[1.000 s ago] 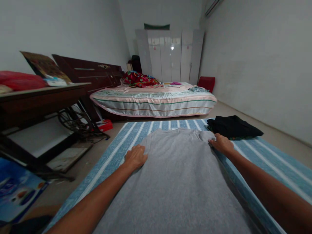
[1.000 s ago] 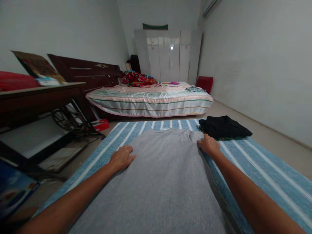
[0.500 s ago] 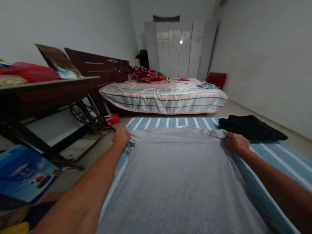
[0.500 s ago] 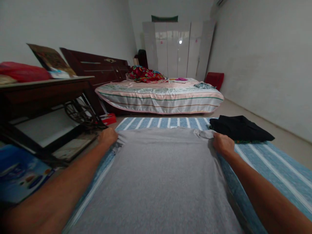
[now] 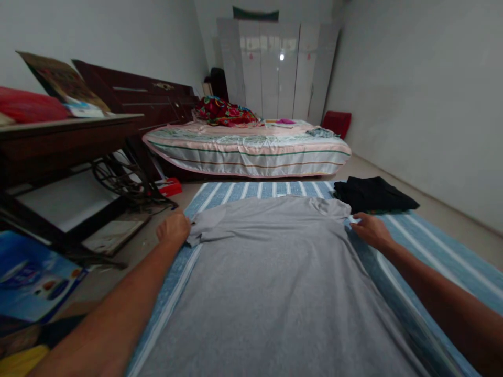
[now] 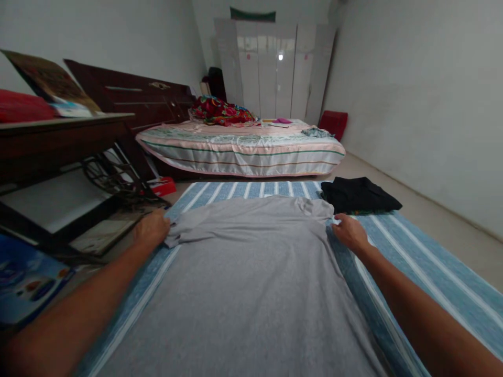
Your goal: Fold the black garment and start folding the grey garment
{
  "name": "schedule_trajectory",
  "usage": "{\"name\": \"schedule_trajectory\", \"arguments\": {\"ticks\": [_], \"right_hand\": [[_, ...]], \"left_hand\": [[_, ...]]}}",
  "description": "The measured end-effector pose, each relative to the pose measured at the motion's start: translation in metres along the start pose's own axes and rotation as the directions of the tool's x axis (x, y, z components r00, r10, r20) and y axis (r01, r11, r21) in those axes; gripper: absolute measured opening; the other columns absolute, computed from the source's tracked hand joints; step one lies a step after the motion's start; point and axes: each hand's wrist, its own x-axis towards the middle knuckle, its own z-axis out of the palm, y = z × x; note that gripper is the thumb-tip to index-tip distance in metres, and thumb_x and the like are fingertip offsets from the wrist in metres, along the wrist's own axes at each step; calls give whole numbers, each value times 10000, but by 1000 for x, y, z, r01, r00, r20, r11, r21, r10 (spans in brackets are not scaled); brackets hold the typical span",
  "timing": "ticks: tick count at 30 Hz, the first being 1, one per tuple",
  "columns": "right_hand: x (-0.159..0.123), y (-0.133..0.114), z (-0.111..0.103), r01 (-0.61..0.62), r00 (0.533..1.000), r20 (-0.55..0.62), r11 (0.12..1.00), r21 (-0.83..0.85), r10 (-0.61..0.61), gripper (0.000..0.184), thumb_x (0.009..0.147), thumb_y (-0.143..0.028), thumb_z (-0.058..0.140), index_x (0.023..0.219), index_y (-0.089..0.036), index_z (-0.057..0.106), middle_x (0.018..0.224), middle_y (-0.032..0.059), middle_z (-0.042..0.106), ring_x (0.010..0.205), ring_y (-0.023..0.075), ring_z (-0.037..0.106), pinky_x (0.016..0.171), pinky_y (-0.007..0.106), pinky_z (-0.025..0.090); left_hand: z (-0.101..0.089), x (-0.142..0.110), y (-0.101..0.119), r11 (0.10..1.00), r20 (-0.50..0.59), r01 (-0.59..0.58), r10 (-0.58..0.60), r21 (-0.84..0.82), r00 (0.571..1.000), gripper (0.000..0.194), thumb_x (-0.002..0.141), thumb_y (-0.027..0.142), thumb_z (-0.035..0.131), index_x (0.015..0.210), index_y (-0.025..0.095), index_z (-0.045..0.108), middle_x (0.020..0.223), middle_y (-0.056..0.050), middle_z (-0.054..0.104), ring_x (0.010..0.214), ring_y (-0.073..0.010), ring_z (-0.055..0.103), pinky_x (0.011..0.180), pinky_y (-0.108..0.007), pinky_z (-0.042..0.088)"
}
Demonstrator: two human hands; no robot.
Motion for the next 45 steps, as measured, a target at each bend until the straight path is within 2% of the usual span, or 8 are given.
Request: {"name": "schedule_trajectory", "arguments": {"ticks": [5, 10, 18, 21, 25, 33, 40, 45], "right_hand": [[-75, 32, -13, 66, 996, 60, 997, 25, -68, 308, 802, -329, 491, 998, -176, 672, 945, 82, 702, 863, 233, 647, 722, 290, 454], [-174, 60, -9, 113, 992, 44, 986, 120, -119, 388, 824, -456, 436, 985, -184, 660, 1042, 96, 669, 922, 246, 630, 797, 339, 476], [-303, 33, 1, 499, 864, -194, 841, 208, -465, 315, 831, -442, 495, 1013, -234, 646, 1132, 91, 629, 1050, 247, 591, 915, 391, 476], [-315, 30, 1, 535, 831, -265, 833, 142, -489, 353, 803, -439, 525, 1059, -224, 638, 1158, 109, 614, 1108, 284, 557, 948, 444, 454], [-316, 56, 4, 492, 860, -195, 868, 73, -471, 466, 757, -502, 572, 1118, -213, 632, 1205, 130, 584, 1125, 311, 544, 943, 459, 458], [-322, 97, 20, 559, 821, -109, 828, -39, -560, 408, 787, -472, 538, 1105, -246, 659, 1218, 127, 587, 1086, 292, 582, 907, 414, 497], [-336, 50, 2, 543, 790, -200, 814, -208, -579, 362, 767, -193, 443, 1076, -195, 632, 1196, 145, 589, 1189, 336, 478, 945, 511, 404], [-358, -17, 2, 691, 708, -162, 722, -44, -688, 388, 748, -149, 487, 1115, -218, 596, 1202, 96, 592, 1206, 283, 457, 950, 450, 396]], "left_hand": [[-17, -48, -10, 985, 22, -60, 57, 160, 998, 388, 875, 329, 408, 1085, 38, 555, 1101, -236, 609, 1012, -314, 583, 782, -355, 442], [-26, -134, -28, 985, 178, -126, 104, 118, 978, 301, 831, 362, 429, 947, 164, 623, 900, -98, 682, 852, -245, 634, 663, -272, 419], [-43, -258, -75, 988, 157, -70, 91, -136, 983, 218, 741, 408, 490, 755, 225, 608, 705, -12, 659, 707, -201, 626, 598, -236, 388], [-50, -283, -79, 980, 169, -22, 55, -195, 984, 203, 706, 406, 520, 645, 223, 581, 601, 6, 613, 663, -197, 614, 570, -234, 375], [-52, -307, -80, 940, 252, 78, 9, -333, 968, 197, 647, 394, 566, 593, 207, 534, 489, 31, 538, 498, -179, 578, 489, -239, 358], [-54, -333, -76, 695, 417, 332, -50, -638, 907, 281, 607, 452, 556, 673, 185, 501, 419, 6, 552, 333, -120, 475, 346, -194, 303], [-55, -334, -75, 588, 388, 359, -82, -725, 918, 328, 560, 450, 582, 705, 159, 541, 462, 7, 570, 354, -100, 489, 345, -178, 325], [-49, -337, -81, 473, 382, 385, -108, -792, 918, 357, 558, 451, 628, 745, 152, 571, 493, 23, 565, 383, -91, 509, 366, -171, 346]]}}
